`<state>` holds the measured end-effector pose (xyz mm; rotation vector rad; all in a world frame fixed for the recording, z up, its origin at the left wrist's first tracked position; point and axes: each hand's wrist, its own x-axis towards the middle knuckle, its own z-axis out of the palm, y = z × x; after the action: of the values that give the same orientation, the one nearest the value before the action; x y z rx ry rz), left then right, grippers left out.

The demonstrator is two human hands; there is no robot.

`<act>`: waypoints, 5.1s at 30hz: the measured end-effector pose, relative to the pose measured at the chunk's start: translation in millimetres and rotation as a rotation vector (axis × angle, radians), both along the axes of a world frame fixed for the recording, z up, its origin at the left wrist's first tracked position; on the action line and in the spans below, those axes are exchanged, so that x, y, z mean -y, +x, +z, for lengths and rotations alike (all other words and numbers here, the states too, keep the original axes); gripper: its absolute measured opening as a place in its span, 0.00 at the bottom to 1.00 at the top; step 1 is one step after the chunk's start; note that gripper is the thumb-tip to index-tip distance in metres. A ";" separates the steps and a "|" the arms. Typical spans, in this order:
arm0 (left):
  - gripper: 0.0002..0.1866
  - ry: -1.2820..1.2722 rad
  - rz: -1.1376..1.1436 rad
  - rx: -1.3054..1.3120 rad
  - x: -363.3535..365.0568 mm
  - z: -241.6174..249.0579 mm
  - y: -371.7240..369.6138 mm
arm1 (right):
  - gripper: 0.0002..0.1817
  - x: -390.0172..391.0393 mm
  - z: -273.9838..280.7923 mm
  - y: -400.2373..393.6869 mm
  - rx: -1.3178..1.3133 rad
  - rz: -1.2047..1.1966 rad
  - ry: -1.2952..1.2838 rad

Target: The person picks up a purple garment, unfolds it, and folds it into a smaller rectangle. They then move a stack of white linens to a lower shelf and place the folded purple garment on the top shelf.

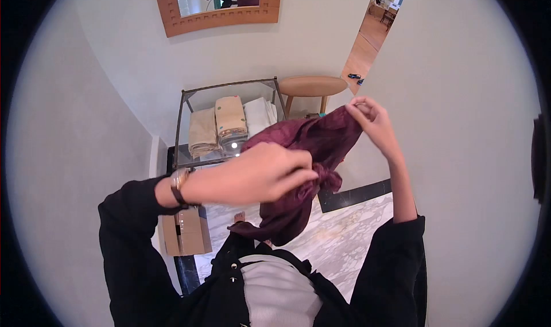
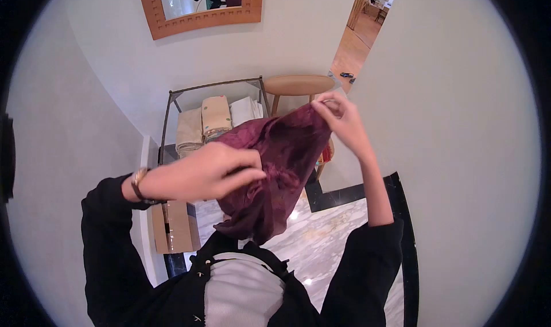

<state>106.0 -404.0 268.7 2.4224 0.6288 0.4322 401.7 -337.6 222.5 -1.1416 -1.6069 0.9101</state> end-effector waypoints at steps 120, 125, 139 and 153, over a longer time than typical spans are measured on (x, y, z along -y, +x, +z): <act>0.01 0.362 0.292 0.170 -27.8 26.2 -94.9 | 0.11 6.8 -5.9 -46.0 0.061 -0.099 0.534; 0.08 0.262 0.331 0.400 -33.2 24.8 -95.3 | 0.13 31.4 2.6 -39.0 -0.051 0.168 0.308; 0.18 -0.304 0.326 0.559 -70.8 31.0 -169.2 | 0.29 38.0 4.8 20.0 1.157 0.064 0.238; 0.11 0.825 0.561 -0.110 -65.2 44.3 -140.5 | 0.14 37.9 50.3 26.0 1.167 -0.249 0.409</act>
<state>-34.6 -338.8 313.0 3.0125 1.4119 0.9366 427.7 -375.5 272.8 -1.6218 -2.2960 -0.3843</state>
